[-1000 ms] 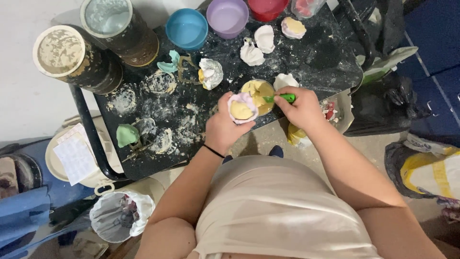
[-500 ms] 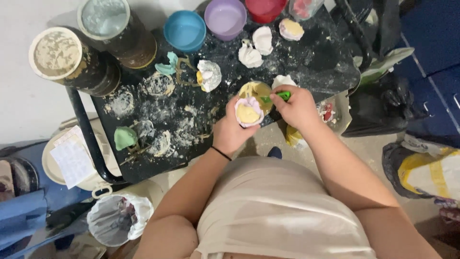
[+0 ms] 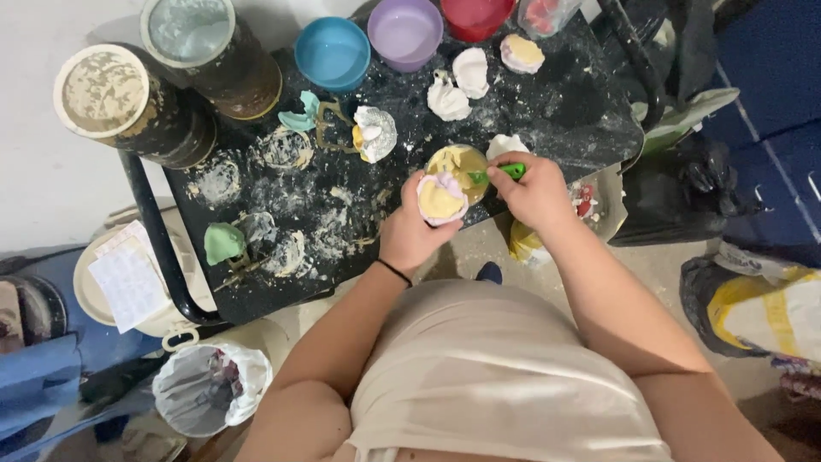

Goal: The person opens a drawer and moves to a work table. They use a green spatula to scoop a white powder from a container into a small bowl. They then add water from a purple bowl and mix the contents. Finally, they use the spatula to apply the mixture onto several small clay objects on the table.

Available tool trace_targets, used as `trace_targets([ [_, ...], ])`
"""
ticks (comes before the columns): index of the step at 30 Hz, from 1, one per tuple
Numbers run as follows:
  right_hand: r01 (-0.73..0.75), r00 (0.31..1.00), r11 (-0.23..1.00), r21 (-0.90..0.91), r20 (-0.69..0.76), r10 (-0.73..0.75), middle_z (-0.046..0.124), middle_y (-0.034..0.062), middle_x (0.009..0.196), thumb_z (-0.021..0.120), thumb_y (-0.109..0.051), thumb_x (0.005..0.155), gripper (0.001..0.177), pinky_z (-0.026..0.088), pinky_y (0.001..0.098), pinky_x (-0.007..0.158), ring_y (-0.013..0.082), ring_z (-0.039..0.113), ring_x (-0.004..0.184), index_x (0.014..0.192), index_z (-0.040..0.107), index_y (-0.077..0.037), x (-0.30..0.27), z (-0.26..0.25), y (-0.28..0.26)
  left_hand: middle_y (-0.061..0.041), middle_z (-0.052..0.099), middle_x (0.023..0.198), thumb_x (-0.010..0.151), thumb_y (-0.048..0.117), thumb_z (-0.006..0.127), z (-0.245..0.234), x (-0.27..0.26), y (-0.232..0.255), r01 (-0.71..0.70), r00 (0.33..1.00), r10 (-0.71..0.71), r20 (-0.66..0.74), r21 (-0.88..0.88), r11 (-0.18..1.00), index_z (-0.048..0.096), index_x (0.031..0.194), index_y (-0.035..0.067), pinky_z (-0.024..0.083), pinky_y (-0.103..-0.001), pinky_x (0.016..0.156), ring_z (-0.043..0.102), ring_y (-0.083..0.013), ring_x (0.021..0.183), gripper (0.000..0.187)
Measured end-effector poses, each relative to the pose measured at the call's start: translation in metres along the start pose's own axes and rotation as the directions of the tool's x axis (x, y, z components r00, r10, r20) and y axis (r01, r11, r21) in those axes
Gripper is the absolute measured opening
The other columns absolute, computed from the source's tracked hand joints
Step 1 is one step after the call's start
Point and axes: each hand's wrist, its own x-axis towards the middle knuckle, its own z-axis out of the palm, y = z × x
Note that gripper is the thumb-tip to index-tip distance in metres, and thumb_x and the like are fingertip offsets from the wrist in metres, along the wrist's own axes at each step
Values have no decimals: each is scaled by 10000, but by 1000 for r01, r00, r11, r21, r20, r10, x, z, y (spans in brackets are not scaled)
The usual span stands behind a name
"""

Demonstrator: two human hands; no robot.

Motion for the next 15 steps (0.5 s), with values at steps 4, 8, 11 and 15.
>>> trace_targets([
  [4,-55,998,998,8,21,54,713,29,654,721,-243,982,138,516,295,626,157,677,671,1058,784,-148,-8,-3,-10,-250,750,1084,796,631,771,-2,-11,6,-13,1000,14,22,-17,1000,205,1583,234,564,-475,933,728,-452,1088,1048],
  [8,-44,999,999,-12,8,44,711,26,644,730,-252,973,157,503,289,625,160,675,653,1075,786,-147,-2,-5,-7,-269,734,1147,802,595,781,-5,-5,11,3,1000,-2,31,-41,999,198,1582,257,549,-499,973,702,-467,1142,1030],
  [11,-68,997,998,-17,20,68,712,28,640,730,-254,965,159,505,288,623,162,677,657,1068,788,-148,-11,-3,-5,-277,733,1149,799,580,787,-6,-17,12,28,998,-25,50,-48,998,202,1589,258,549,-505,973,699,-476,1144,1035],
  [15,-58,998,998,2,16,58,709,31,644,739,-261,963,159,498,288,623,162,673,664,1067,789,-153,-1,-2,2,-236,737,1174,784,587,802,-3,-2,5,50,998,-48,50,-52,997,216,1578,282,553,-467,982,700,-439,1167,1033],
])
